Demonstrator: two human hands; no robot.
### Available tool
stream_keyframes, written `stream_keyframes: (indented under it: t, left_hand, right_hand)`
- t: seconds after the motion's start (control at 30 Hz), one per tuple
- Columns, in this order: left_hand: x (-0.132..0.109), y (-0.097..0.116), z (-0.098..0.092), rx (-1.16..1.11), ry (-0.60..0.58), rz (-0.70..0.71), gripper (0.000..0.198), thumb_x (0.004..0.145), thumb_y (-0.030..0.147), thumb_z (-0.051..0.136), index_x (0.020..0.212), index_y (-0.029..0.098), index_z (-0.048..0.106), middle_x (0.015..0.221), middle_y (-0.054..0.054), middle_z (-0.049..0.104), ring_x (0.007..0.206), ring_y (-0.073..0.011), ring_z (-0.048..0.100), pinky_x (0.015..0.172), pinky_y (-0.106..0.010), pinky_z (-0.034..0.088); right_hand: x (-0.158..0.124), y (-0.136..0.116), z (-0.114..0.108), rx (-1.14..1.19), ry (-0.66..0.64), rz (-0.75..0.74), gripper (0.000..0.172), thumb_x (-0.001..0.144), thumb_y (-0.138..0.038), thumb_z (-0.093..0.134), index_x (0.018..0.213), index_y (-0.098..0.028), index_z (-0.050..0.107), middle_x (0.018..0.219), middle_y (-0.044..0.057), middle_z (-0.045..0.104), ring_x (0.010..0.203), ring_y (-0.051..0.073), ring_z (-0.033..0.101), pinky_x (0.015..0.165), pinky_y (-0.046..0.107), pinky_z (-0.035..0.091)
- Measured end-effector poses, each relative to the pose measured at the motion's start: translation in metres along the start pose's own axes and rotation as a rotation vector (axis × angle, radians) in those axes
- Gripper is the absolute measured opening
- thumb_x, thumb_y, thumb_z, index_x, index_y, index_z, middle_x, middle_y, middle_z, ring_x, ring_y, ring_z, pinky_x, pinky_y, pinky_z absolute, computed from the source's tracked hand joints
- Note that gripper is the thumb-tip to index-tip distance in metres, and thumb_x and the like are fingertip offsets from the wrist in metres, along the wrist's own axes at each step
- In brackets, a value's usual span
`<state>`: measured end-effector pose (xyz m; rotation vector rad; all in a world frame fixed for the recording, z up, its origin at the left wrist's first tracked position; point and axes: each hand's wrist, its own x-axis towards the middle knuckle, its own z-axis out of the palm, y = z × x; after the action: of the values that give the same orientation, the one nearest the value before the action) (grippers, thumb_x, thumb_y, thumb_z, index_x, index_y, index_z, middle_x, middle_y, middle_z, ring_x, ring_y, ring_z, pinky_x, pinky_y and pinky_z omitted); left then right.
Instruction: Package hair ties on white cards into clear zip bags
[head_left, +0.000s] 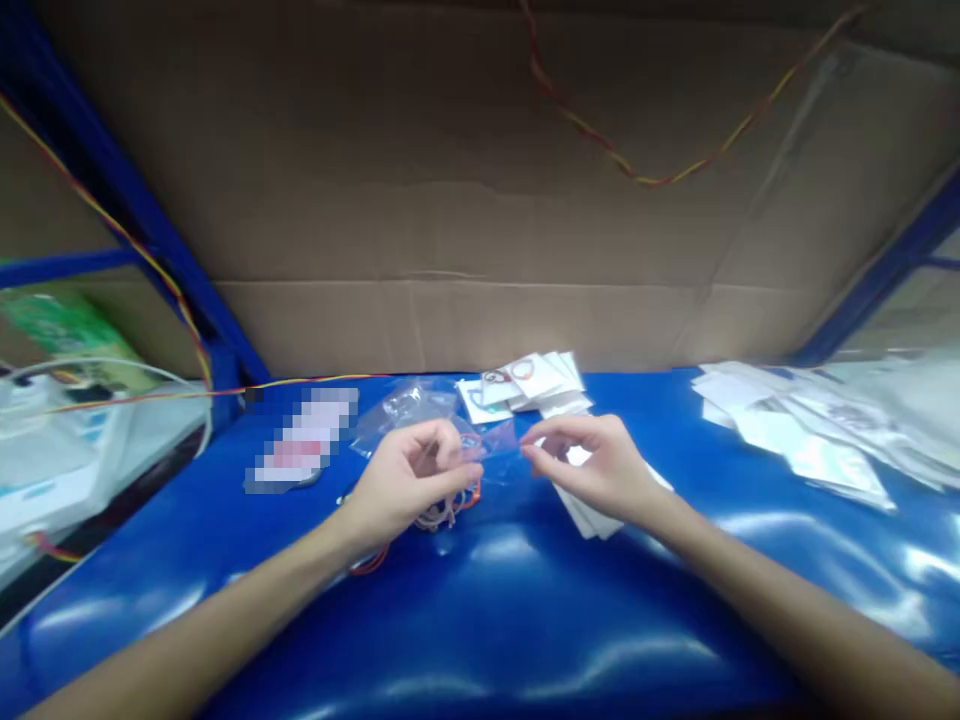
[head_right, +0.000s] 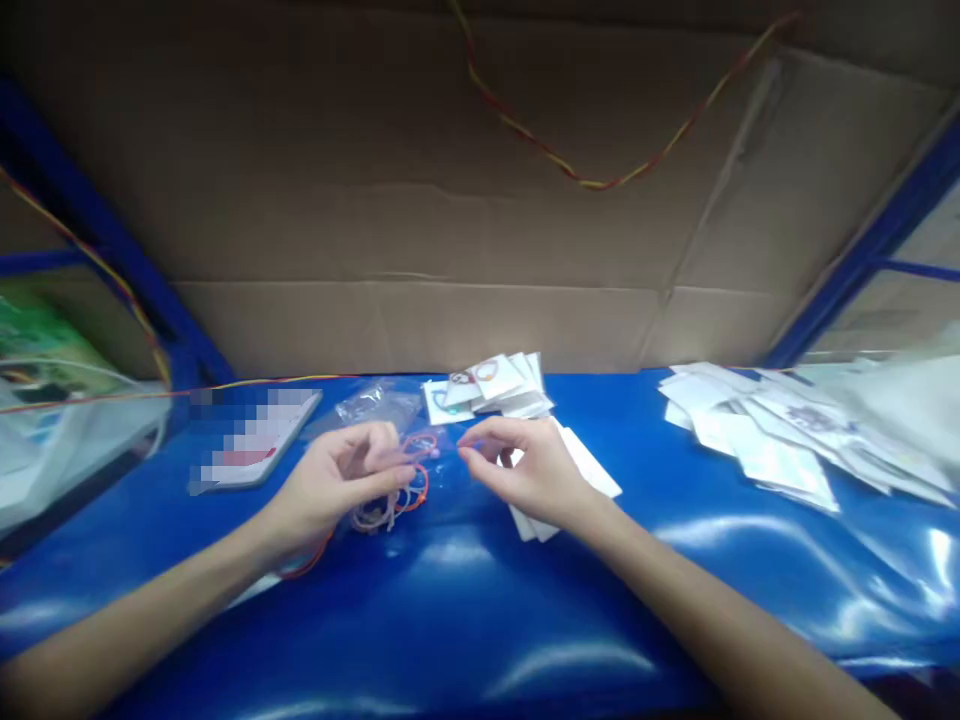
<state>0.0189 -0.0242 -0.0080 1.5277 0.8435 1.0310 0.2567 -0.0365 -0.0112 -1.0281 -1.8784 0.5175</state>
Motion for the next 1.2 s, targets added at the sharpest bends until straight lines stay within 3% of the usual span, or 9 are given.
stream_keyframes:
  t: [0.17, 0.3, 0.43, 0.57, 0.63, 0.77, 0.9, 1.0, 1.2]
  left_hand:
    - [0.001, -0.001, -0.003, -0.088, 0.02, -0.033, 0.026, 0.075, 0.028, 0.087, 0.075, 0.018, 0.063, 0.078, 0.002, 0.065, 0.069, -0.0115, 0.059, 0.064, -0.021, 0.047]
    - [0.002, -0.003, -0.005, -0.083, 0.128, -0.032, 0.02, 0.079, 0.03, 0.085, 0.081, 0.018, 0.069, 0.079, 0.0, 0.071, 0.072, -0.0131, 0.065, 0.067, -0.022, 0.052]
    - [0.003, -0.003, -0.005, -0.089, 0.174, -0.035, 0.023, 0.075, 0.03, 0.088, 0.082, 0.018, 0.07, 0.076, 0.0, 0.074, 0.068, -0.0134, 0.067, 0.066, -0.023, 0.054]
    - [0.002, 0.001, -0.003, -0.025, 0.082, -0.12, 0.024, 0.07, 0.029, 0.09, 0.08, 0.016, 0.073, 0.069, -0.001, 0.074, 0.055, -0.0119, 0.062, 0.054, -0.022, 0.049]
    - [-0.001, 0.002, 0.0, 0.018, 0.004, -0.172, 0.022, 0.07, 0.029, 0.089, 0.081, 0.015, 0.075, 0.062, -0.001, 0.071, 0.051, -0.0109, 0.058, 0.049, -0.021, 0.045]
    - [-0.005, 0.003, 0.006, 0.063, -0.045, -0.222, 0.021, 0.072, 0.031, 0.087, 0.08, 0.015, 0.077, 0.057, 0.001, 0.066, 0.047, -0.0089, 0.052, 0.044, -0.018, 0.035]
    - [-0.005, 0.002, 0.007, 0.077, -0.053, -0.23, 0.023, 0.074, 0.035, 0.085, 0.083, 0.015, 0.078, 0.058, -0.001, 0.067, 0.049, -0.0099, 0.053, 0.043, -0.018, 0.034]
    - [-0.004, 0.002, 0.005, 0.111, -0.051, -0.254, 0.024, 0.075, 0.037, 0.084, 0.081, 0.014, 0.079, 0.057, -0.002, 0.067, 0.047, -0.01, 0.051, 0.043, -0.018, 0.034]
    - [-0.004, -0.002, 0.002, 0.136, -0.113, -0.198, 0.024, 0.075, 0.038, 0.085, 0.081, 0.015, 0.079, 0.059, -0.002, 0.068, 0.047, -0.0104, 0.055, 0.046, -0.02, 0.04]
  right_hand:
    - [0.002, -0.003, -0.004, 0.041, -0.088, 0.117, 0.006, 0.084, -0.02, 0.069, 0.082, -0.016, 0.073, 0.073, 0.003, 0.074, 0.065, 0.017, 0.068, 0.066, 0.029, 0.052]
    - [0.002, -0.009, -0.008, 0.073, -0.254, 0.076, 0.011, 0.084, -0.02, 0.069, 0.074, -0.018, 0.072, 0.075, 0.002, 0.074, 0.072, 0.017, 0.066, 0.071, 0.028, 0.051]
    - [0.001, -0.014, -0.009, 0.121, -0.412, 0.022, 0.021, 0.09, -0.036, 0.071, 0.081, -0.018, 0.076, 0.081, 0.004, 0.077, 0.077, 0.018, 0.067, 0.078, 0.032, 0.05]
    - [0.0, -0.013, -0.004, 0.186, -0.305, 0.117, 0.032, 0.091, -0.043, 0.071, 0.114, -0.021, 0.074, 0.096, 0.004, 0.078, 0.088, 0.02, 0.069, 0.082, 0.033, 0.052]
    - [0.0, -0.013, -0.001, 0.234, -0.219, 0.139, 0.037, 0.088, -0.04, 0.074, 0.119, -0.021, 0.072, 0.098, 0.004, 0.078, 0.089, 0.02, 0.071, 0.081, 0.033, 0.053]
    - [-0.002, -0.014, 0.006, 0.278, -0.151, 0.152, 0.019, 0.085, -0.036, 0.078, 0.093, -0.019, 0.077, 0.081, 0.004, 0.078, 0.073, 0.019, 0.071, 0.07, 0.03, 0.054]
    - [-0.001, -0.014, 0.006, 0.252, -0.139, 0.166, 0.018, 0.087, -0.036, 0.074, 0.083, -0.018, 0.077, 0.075, 0.003, 0.077, 0.069, 0.017, 0.067, 0.067, 0.029, 0.051]
    - [0.0, -0.014, 0.001, 0.22, -0.181, 0.125, 0.018, 0.09, -0.035, 0.071, 0.085, -0.018, 0.076, 0.084, 0.004, 0.077, 0.073, 0.016, 0.064, 0.065, 0.027, 0.048]
    - [-0.001, -0.016, 0.0, 0.234, -0.392, 0.112, 0.019, 0.091, -0.039, 0.071, 0.091, -0.021, 0.072, 0.088, 0.002, 0.074, 0.079, 0.017, 0.065, 0.074, 0.028, 0.052]
